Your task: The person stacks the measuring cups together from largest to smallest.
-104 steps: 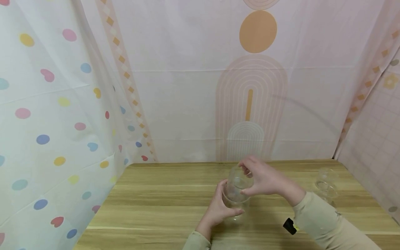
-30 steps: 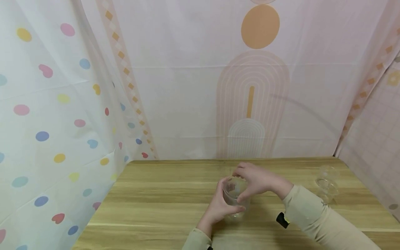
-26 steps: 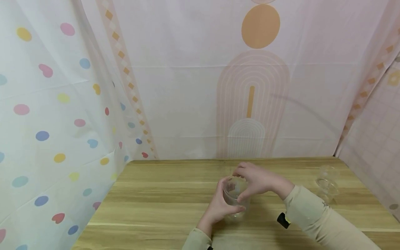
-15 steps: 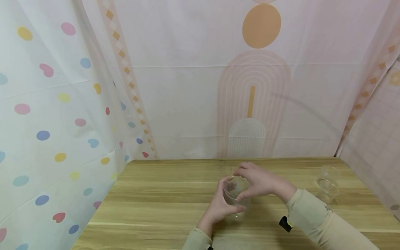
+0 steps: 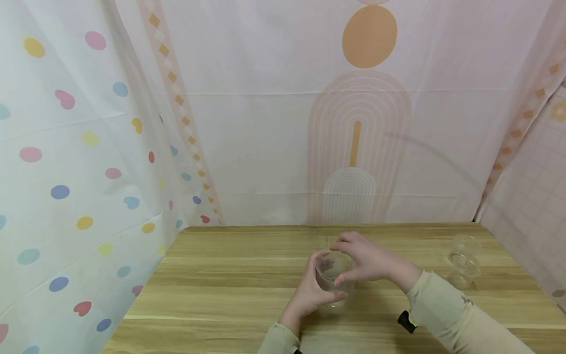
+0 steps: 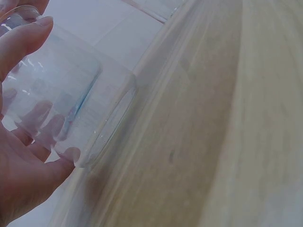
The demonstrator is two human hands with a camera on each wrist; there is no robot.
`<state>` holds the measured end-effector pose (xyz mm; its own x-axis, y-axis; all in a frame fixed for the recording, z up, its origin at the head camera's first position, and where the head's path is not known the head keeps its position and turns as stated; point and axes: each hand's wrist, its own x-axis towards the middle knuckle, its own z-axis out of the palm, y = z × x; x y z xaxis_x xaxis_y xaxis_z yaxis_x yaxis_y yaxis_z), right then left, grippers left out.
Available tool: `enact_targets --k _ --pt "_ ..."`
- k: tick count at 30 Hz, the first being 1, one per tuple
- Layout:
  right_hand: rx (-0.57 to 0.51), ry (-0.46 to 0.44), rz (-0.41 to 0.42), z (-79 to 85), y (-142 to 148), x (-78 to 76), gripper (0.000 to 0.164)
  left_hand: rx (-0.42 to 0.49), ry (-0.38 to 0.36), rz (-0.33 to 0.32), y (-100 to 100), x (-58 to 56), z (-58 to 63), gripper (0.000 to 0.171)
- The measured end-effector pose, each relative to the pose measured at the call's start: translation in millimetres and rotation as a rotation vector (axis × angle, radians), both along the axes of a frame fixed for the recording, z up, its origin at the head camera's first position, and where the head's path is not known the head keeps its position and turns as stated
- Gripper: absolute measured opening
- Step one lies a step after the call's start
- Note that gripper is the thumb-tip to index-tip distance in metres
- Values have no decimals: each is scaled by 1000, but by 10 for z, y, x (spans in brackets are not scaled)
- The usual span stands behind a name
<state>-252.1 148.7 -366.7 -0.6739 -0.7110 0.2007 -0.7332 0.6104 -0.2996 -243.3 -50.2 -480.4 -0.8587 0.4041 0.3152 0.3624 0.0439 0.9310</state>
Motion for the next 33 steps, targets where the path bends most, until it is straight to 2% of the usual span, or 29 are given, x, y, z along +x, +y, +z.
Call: enact_targets --k 9,22,33 --pt "12 4 -17 -23 1 -3 74 0 -9 4 3 -8 10 94" --pt "58 27 -27 74 -35 46 73 9 -19 -3 -1 -11 5 93" --pt "61 55 -26 73 -38 58 73 4 -22 -11 -1 -5 1 92"
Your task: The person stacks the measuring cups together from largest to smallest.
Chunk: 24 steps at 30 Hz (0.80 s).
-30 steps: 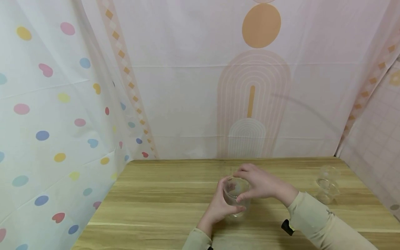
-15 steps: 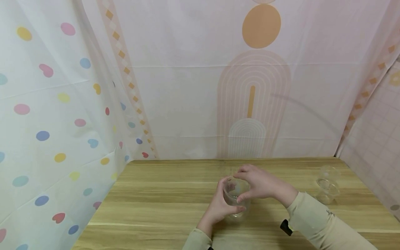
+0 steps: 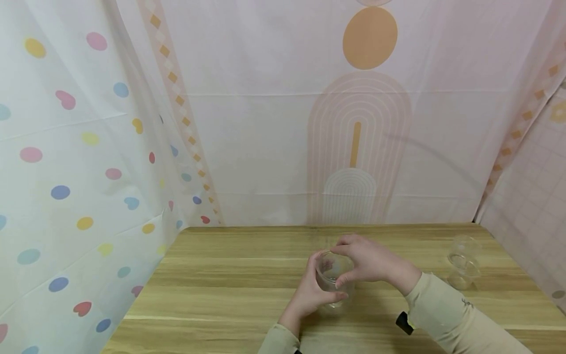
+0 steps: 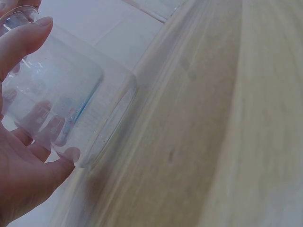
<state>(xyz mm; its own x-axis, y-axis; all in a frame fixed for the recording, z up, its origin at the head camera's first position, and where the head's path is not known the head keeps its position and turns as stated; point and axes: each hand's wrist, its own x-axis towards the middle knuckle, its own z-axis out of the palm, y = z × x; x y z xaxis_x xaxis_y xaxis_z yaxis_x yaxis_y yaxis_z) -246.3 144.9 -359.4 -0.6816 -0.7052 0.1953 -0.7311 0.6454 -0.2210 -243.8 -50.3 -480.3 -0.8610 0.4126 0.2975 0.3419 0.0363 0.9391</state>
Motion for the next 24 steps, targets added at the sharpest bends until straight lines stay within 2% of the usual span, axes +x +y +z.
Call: enact_targets --k 17,24 --pt "8 -28 -34 4 -7 9 69 -3 -16 12 1 3 -2 92" --pt "11 -19 -14 1 -7 -18 72 -51 -25 39 1 5 -2 94"
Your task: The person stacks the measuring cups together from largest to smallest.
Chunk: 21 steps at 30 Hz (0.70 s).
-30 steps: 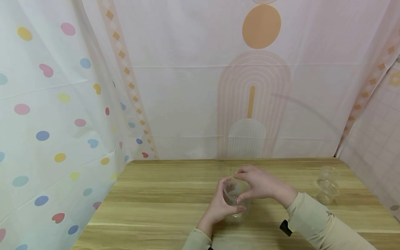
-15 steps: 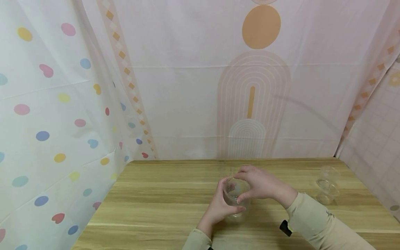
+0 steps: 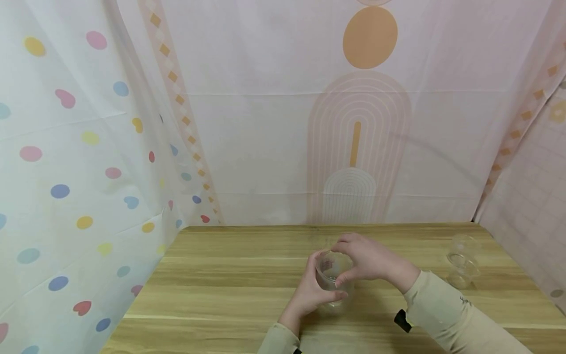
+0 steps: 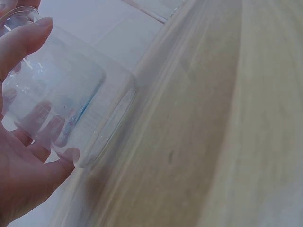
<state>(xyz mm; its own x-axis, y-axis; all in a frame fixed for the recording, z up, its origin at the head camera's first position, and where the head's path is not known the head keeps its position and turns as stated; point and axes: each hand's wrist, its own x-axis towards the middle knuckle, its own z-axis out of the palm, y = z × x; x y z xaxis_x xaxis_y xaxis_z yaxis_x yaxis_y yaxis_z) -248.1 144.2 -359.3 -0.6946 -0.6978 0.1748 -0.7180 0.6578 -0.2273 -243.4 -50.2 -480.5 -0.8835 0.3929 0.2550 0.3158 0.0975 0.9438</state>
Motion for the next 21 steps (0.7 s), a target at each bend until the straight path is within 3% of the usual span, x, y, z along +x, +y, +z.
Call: enact_targets --k 21 --pt "7 -26 -19 19 1 12 70 18 3 -5 11 -11 0 93"
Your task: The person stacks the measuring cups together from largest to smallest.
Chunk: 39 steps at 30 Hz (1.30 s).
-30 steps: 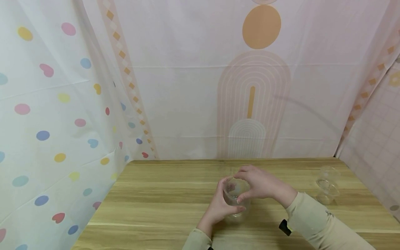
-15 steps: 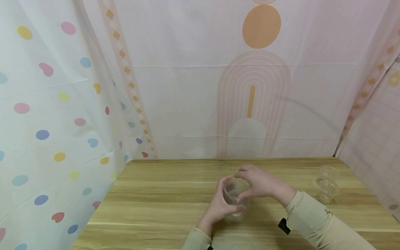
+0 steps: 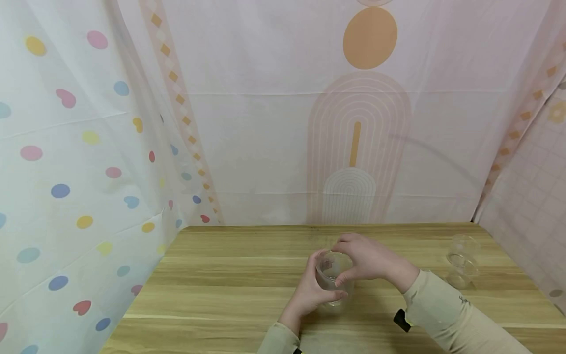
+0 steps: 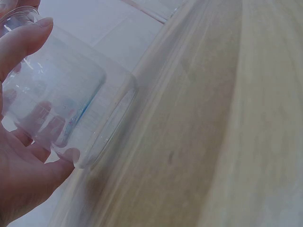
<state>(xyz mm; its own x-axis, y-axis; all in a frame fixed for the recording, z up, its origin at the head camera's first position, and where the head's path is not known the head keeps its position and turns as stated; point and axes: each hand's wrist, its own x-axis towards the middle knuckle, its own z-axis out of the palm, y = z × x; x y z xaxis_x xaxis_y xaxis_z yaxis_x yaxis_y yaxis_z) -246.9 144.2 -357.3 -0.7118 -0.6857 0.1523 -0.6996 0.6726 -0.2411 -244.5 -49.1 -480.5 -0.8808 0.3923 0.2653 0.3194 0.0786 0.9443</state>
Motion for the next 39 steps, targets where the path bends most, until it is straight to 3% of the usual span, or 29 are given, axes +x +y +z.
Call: enact_targets --k 19,27,39 --pt "-27 24 12 -18 18 35 69 11 1 -21 -9 -10 -13 93" --pt "-96 19 32 -88 61 23 64 0 3 -33 -22 -1 -5 93" --pt "-171 48 -3 -126 88 38 52 7 13 -20 -11 -2 1 94"
